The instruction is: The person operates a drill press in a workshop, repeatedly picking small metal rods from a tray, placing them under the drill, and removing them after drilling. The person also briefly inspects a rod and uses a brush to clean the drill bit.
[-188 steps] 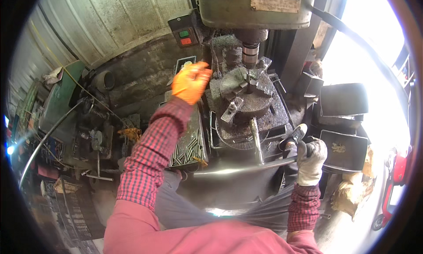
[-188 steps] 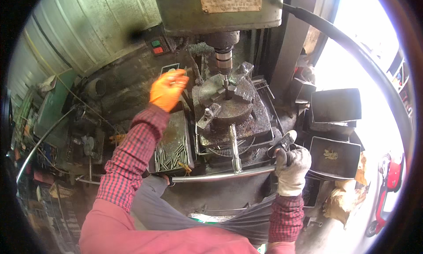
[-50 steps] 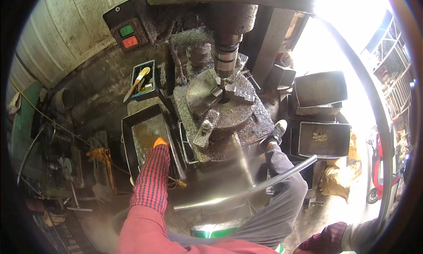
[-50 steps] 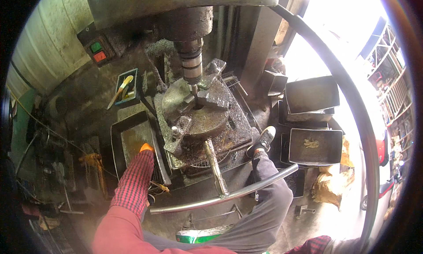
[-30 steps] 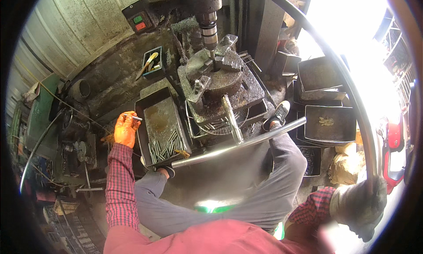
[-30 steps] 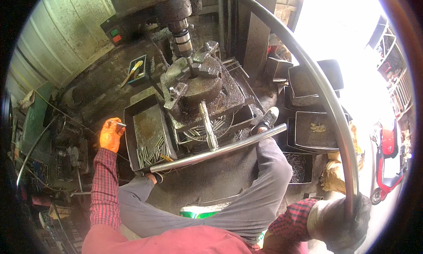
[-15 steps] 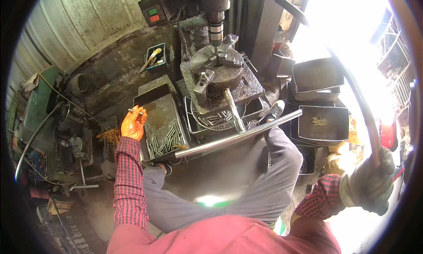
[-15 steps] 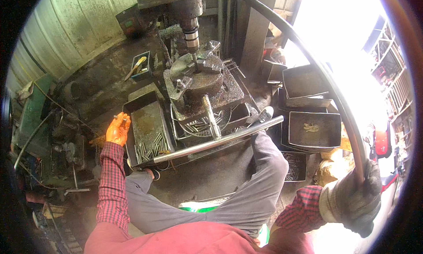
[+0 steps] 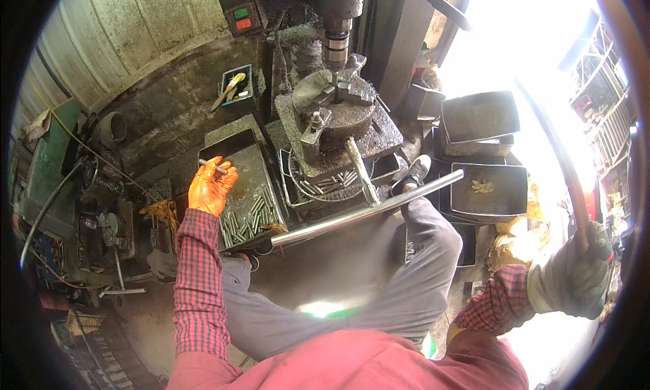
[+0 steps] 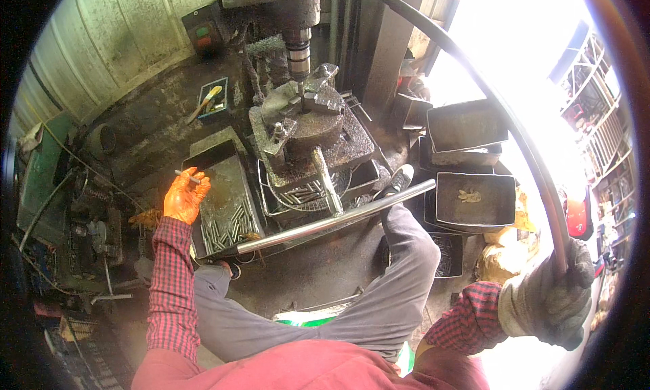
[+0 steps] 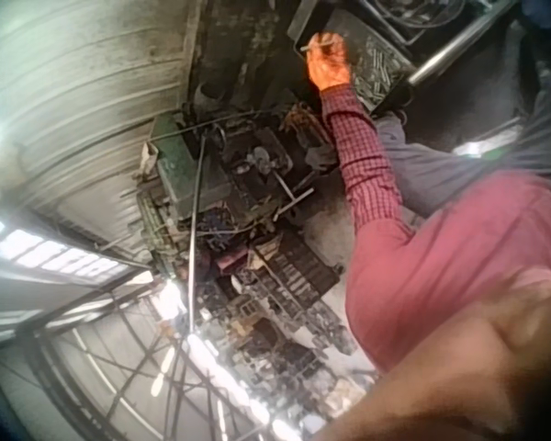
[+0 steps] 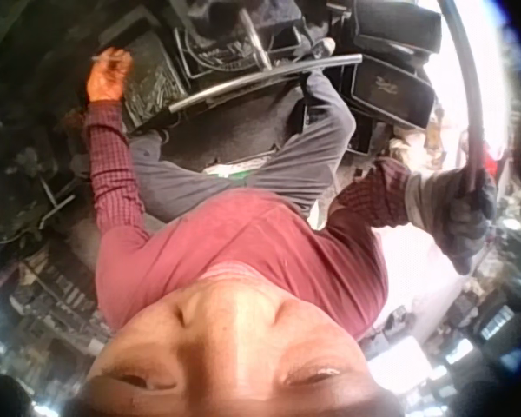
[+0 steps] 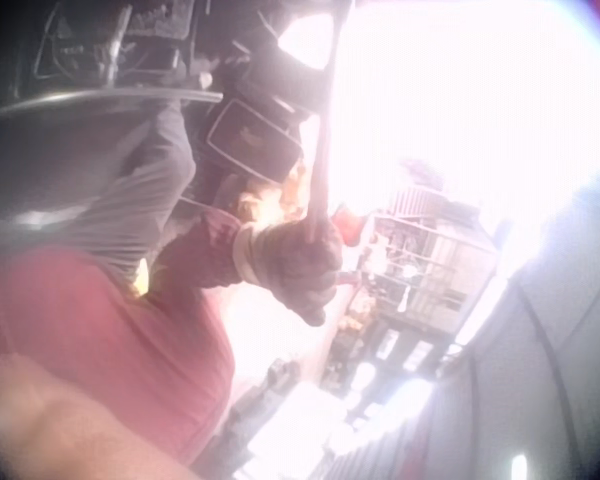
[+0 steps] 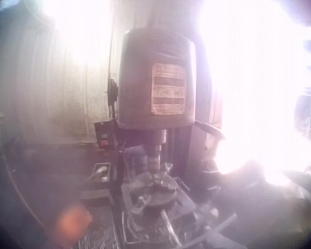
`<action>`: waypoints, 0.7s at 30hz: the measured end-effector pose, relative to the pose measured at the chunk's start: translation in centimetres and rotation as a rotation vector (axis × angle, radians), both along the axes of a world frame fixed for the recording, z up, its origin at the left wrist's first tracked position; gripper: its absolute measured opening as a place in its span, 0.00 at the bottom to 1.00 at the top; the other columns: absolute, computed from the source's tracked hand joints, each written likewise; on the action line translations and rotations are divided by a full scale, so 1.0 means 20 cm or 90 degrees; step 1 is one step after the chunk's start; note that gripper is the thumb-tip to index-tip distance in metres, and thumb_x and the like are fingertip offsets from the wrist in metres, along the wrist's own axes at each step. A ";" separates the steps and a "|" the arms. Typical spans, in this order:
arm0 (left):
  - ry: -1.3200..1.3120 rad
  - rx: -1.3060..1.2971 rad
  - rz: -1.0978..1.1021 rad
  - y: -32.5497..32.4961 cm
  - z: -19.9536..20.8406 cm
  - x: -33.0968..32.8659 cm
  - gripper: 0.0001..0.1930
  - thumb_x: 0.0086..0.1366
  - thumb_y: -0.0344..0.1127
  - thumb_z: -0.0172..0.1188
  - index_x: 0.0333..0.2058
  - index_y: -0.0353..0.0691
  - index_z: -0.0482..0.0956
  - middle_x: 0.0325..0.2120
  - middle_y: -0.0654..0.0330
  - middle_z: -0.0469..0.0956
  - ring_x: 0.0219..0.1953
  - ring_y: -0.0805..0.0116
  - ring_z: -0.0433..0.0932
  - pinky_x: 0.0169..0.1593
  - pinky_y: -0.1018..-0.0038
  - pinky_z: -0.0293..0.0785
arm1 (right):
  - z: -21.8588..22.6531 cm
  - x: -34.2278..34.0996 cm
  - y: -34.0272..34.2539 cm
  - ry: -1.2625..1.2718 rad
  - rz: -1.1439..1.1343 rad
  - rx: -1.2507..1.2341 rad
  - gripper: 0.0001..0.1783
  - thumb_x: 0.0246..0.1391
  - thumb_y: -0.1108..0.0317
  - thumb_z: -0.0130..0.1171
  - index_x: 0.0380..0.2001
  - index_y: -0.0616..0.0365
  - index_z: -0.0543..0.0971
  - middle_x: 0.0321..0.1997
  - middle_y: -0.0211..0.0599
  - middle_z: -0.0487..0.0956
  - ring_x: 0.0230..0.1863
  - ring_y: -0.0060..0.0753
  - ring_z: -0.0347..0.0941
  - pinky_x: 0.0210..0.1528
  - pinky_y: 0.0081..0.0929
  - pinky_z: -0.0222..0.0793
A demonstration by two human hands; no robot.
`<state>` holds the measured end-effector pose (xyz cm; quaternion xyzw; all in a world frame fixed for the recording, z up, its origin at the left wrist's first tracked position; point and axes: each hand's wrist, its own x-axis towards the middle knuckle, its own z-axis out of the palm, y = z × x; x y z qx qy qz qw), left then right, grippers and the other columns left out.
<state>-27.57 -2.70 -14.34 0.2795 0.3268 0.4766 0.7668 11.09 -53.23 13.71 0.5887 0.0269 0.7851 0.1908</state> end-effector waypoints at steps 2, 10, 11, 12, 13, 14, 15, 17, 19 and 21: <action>0.028 -0.001 -0.007 -0.03 0.02 0.02 0.20 0.76 0.38 0.61 0.58 0.29 0.75 0.52 0.42 0.78 0.50 0.48 0.83 0.51 0.58 0.89 | 0.03 0.01 -0.04 -0.032 0.013 -0.068 0.28 0.64 0.41 0.63 0.15 0.36 0.67 0.08 0.13 0.60 0.08 0.26 0.58 0.16 0.32 0.48; 0.017 -0.016 -0.019 -0.06 0.04 0.05 0.16 0.77 0.36 0.59 0.52 0.25 0.78 0.45 0.41 0.83 0.45 0.49 0.86 0.48 0.58 0.89 | 0.09 0.03 -0.06 -0.084 -0.059 -0.112 0.27 0.67 0.44 0.61 0.15 0.37 0.68 0.09 0.13 0.60 0.08 0.25 0.59 0.16 0.31 0.50; 0.015 -0.017 -0.023 -0.06 0.03 0.05 0.16 0.77 0.36 0.59 0.51 0.26 0.78 0.45 0.41 0.83 0.46 0.49 0.86 0.49 0.58 0.89 | 0.10 0.03 -0.06 -0.095 -0.039 -0.122 0.26 0.67 0.44 0.61 0.16 0.37 0.69 0.09 0.13 0.61 0.08 0.24 0.59 0.16 0.31 0.50; 0.020 -0.013 -0.020 -0.05 0.03 0.05 0.16 0.77 0.36 0.59 0.51 0.26 0.79 0.45 0.42 0.84 0.46 0.50 0.86 0.49 0.58 0.88 | 0.10 0.02 -0.06 -0.063 0.004 -0.104 0.25 0.67 0.44 0.60 0.17 0.38 0.70 0.10 0.12 0.61 0.09 0.24 0.59 0.17 0.31 0.51; 0.015 -0.007 -0.032 -0.06 0.03 0.06 0.16 0.77 0.37 0.60 0.51 0.27 0.79 0.45 0.43 0.84 0.47 0.51 0.85 0.50 0.58 0.88 | 0.11 0.02 -0.06 -0.087 -0.040 -0.125 0.25 0.68 0.44 0.60 0.18 0.38 0.70 0.10 0.12 0.62 0.09 0.24 0.59 0.17 0.31 0.52; 0.016 0.005 -0.037 -0.06 0.02 0.06 0.16 0.76 0.37 0.60 0.51 0.28 0.80 0.46 0.44 0.84 0.48 0.52 0.85 0.51 0.58 0.87 | 0.10 0.02 -0.07 -0.066 -0.062 -0.118 0.24 0.68 0.44 0.60 0.19 0.39 0.71 0.11 0.12 0.62 0.09 0.24 0.59 0.18 0.31 0.53; 0.044 0.005 -0.016 -0.06 0.02 0.07 0.16 0.76 0.38 0.61 0.51 0.29 0.80 0.47 0.46 0.84 0.49 0.53 0.85 0.52 0.58 0.86 | 0.10 0.03 -0.08 -0.055 -0.070 -0.135 0.24 0.68 0.43 0.60 0.20 0.39 0.72 0.11 0.12 0.63 0.10 0.23 0.60 0.19 0.31 0.54; 0.061 0.024 -0.013 -0.06 0.02 0.08 0.16 0.76 0.40 0.62 0.52 0.32 0.81 0.47 0.50 0.83 0.49 0.56 0.84 0.53 0.60 0.84 | 0.08 0.05 -0.12 -0.001 -0.146 -0.067 0.23 0.67 0.41 0.61 0.21 0.38 0.73 0.12 0.11 0.64 0.10 0.22 0.60 0.20 0.30 0.56; 0.097 0.029 -0.005 -0.07 0.03 0.09 0.16 0.76 0.41 0.63 0.53 0.35 0.81 0.48 0.54 0.83 0.49 0.59 0.84 0.53 0.62 0.83 | 0.06 0.09 -0.15 -0.017 -0.160 -0.065 0.23 0.66 0.39 0.62 0.22 0.37 0.75 0.13 0.10 0.64 0.11 0.21 0.61 0.21 0.28 0.57; 0.138 0.030 -0.002 -0.07 0.04 0.09 0.17 0.75 0.42 0.64 0.56 0.39 0.81 0.49 0.58 0.82 0.48 0.62 0.83 0.52 0.63 0.82 | 0.06 0.13 -0.17 -0.022 -0.089 -0.068 0.22 0.66 0.39 0.61 0.23 0.37 0.75 0.14 0.09 0.65 0.12 0.21 0.63 0.21 0.26 0.59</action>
